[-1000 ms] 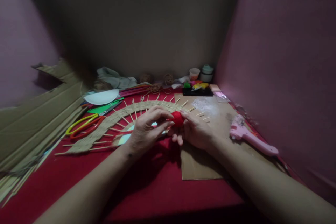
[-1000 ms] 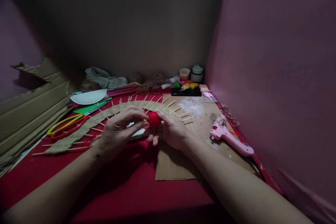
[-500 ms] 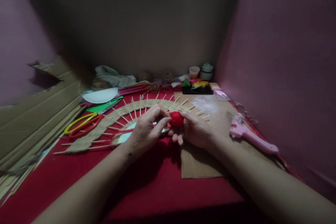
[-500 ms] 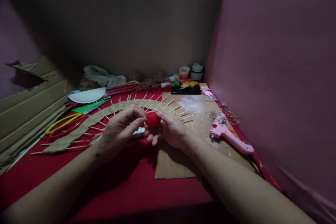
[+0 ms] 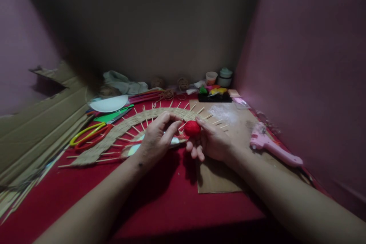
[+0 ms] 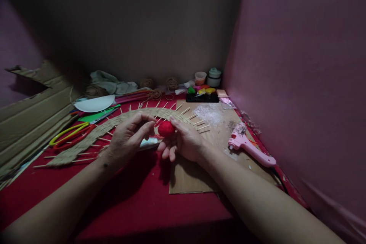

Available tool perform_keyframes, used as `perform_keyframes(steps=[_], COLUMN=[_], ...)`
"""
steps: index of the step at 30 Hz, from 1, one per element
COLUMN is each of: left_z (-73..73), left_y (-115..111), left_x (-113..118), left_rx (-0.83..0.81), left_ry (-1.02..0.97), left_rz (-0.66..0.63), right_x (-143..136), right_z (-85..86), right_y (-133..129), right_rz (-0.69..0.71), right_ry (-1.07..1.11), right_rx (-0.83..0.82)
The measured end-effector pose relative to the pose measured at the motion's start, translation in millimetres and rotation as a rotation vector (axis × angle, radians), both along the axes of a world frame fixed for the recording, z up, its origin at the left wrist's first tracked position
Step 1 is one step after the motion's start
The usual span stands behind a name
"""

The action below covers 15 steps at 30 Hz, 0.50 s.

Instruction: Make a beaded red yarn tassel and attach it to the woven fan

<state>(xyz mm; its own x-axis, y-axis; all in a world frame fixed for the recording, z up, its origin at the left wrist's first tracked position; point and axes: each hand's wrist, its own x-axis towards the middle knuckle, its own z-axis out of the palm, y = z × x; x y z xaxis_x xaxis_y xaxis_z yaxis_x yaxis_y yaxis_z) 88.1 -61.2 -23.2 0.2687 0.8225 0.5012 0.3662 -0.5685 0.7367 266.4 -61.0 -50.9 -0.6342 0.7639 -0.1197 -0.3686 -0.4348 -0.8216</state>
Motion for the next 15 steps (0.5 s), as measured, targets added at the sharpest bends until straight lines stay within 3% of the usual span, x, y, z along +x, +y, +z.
perform_keyframes(steps=[4,8,15], left_z=[1.4,-1.0,-4.4], left_y=[-0.9,0.5,3.6], left_x=[1.0,0.7,-0.6], left_rx=[-0.043,-0.019,0.053], left_ry=[-0.076,0.047,0.168], left_rz=[-0.092,-0.186,-0.192], right_x=[-0.1,-1.0,-3.6], right_z=[0.1,0.8,-3.1], right_y=[1.3,2.3,-0.7], right_rz=[-0.003,0.014,0.024], right_ry=[-0.028,-0.043,-0.056], right_rx=[-0.037,-0.040,0.040])
